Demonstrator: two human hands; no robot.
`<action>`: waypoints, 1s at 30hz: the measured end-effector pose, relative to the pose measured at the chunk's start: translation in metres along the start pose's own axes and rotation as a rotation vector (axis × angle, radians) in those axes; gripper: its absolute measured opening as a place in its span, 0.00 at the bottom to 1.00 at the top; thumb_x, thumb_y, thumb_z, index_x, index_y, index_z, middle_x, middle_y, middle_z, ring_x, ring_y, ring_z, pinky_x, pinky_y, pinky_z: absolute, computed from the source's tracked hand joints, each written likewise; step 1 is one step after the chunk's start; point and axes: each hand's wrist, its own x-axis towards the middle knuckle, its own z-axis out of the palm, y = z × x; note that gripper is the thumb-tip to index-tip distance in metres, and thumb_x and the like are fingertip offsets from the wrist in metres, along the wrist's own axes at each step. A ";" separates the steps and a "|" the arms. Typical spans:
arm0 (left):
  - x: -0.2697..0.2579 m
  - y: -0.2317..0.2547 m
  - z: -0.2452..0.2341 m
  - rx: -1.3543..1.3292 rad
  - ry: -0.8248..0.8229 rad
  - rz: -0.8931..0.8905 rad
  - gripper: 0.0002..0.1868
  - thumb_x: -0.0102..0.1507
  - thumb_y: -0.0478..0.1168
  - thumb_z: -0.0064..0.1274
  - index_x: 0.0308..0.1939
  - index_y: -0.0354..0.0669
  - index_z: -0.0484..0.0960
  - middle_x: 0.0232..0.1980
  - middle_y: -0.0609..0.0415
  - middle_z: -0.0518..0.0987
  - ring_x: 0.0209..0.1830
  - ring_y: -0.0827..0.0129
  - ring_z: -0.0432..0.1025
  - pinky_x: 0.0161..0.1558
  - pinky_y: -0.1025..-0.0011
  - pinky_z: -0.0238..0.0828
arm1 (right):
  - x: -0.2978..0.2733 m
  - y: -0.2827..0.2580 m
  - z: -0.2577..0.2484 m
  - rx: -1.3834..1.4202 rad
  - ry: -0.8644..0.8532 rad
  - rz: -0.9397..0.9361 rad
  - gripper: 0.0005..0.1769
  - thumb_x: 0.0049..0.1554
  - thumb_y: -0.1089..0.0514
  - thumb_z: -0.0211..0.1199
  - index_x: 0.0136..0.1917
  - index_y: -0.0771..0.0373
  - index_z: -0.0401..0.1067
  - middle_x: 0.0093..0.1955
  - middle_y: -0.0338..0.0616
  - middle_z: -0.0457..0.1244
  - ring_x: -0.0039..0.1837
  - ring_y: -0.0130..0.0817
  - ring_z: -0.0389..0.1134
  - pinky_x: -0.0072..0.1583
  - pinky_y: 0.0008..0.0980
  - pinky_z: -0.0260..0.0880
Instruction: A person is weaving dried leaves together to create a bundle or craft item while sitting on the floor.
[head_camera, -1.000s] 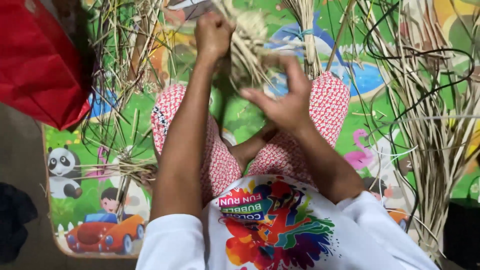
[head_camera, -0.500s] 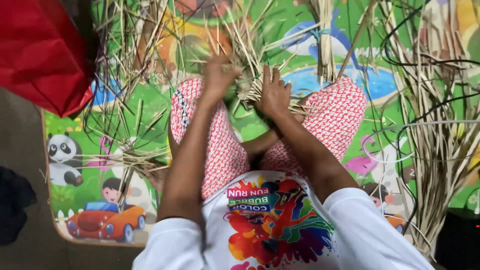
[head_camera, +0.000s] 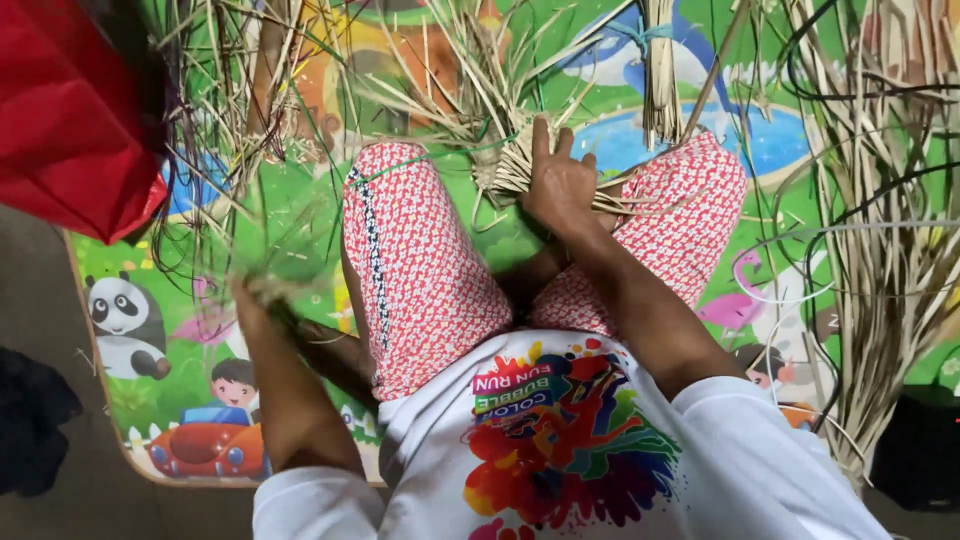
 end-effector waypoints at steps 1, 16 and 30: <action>-0.002 0.017 0.013 0.253 -0.223 0.336 0.33 0.60 0.32 0.65 0.67 0.52 0.70 0.56 0.53 0.76 0.55 0.69 0.74 0.53 0.77 0.77 | 0.003 -0.001 0.004 -0.005 -0.051 0.013 0.64 0.47 0.50 0.80 0.82 0.60 0.41 0.71 0.64 0.52 0.54 0.71 0.72 0.58 0.57 0.71; 0.048 0.359 0.240 0.198 -0.040 1.081 0.22 0.52 0.23 0.51 0.50 0.40 0.79 0.38 0.53 0.85 0.28 0.71 0.78 0.28 0.75 0.81 | -0.008 0.015 0.041 -0.005 0.134 -0.081 0.67 0.47 0.41 0.73 0.84 0.63 0.35 0.62 0.65 0.59 0.33 0.58 0.68 0.32 0.53 0.68; -0.093 0.295 0.283 0.744 -0.446 0.490 0.19 0.64 0.56 0.61 0.53 0.55 0.84 0.50 0.46 0.83 0.54 0.52 0.76 0.58 0.55 0.69 | 0.006 0.003 0.024 0.054 0.024 -0.030 0.64 0.45 0.37 0.73 0.83 0.57 0.43 0.68 0.57 0.57 0.44 0.60 0.73 0.45 0.55 0.76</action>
